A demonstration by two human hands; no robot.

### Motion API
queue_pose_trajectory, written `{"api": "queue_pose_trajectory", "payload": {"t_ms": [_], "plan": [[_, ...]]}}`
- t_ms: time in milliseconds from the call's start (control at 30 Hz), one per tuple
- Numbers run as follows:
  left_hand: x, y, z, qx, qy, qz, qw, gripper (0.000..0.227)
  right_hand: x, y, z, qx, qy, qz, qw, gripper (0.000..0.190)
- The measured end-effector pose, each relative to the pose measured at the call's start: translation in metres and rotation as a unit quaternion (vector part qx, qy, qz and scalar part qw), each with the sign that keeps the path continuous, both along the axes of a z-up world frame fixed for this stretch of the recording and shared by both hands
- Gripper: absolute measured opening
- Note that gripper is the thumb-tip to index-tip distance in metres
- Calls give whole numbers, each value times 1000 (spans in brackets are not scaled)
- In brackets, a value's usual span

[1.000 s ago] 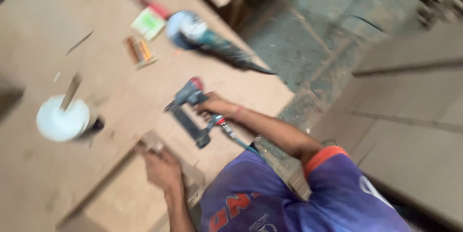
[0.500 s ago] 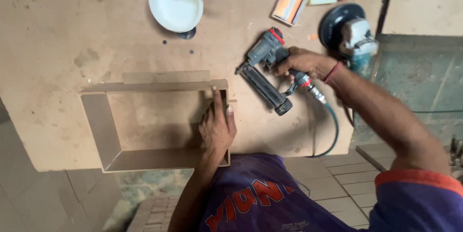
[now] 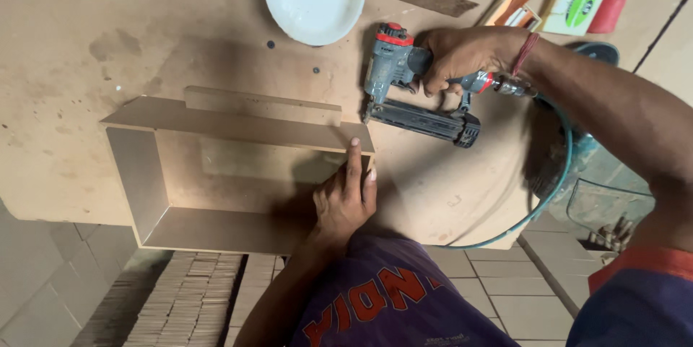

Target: The person assembles small wooden boxes by applying glue to the edges of cut pieces and joining them into rectangular frames. They use a pneumatic nail gun to fasten the joints, then place the completed boxes on a stack nearby. The process is repeated for multiple units.

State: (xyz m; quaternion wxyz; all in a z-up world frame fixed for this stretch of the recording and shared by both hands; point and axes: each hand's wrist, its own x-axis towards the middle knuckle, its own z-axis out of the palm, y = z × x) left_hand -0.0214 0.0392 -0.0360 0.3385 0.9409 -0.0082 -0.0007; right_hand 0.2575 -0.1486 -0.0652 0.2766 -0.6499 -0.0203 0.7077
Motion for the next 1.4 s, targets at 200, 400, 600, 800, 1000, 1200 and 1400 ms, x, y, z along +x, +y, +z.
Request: {"api": "queue_pose_trajectory", "payload": {"t_ms": [200, 400, 600, 800, 1000, 1200, 1400], "plan": [[2, 3, 2, 2, 23, -8, 1000, 56, 11, 14, -8, -18, -4, 91, 996, 19], [4, 4, 3, -21, 2, -10, 1000, 55, 13, 12, -11, -23, -17, 89, 996, 22], [5, 3, 3, -24, 19, -7, 1000, 55, 15, 9, -6, -1, -16, 83, 996, 23], [3, 2, 3, -26, 13, 0, 1000, 55, 16, 7, 9, 18, 6, 113, 993, 20], [2, 2, 2, -28, 18, 0, 999, 55, 15, 7, 17, 48, 5, 92, 995, 18], [2, 1, 2, 18, 5, 5, 1000, 54, 16, 2, 39, 58, -8, 112, 992, 23], [2, 0, 4, 57, -16, 16, 998, 51, 13, 5, 63, 16, -22, 133, 991, 24]]}}
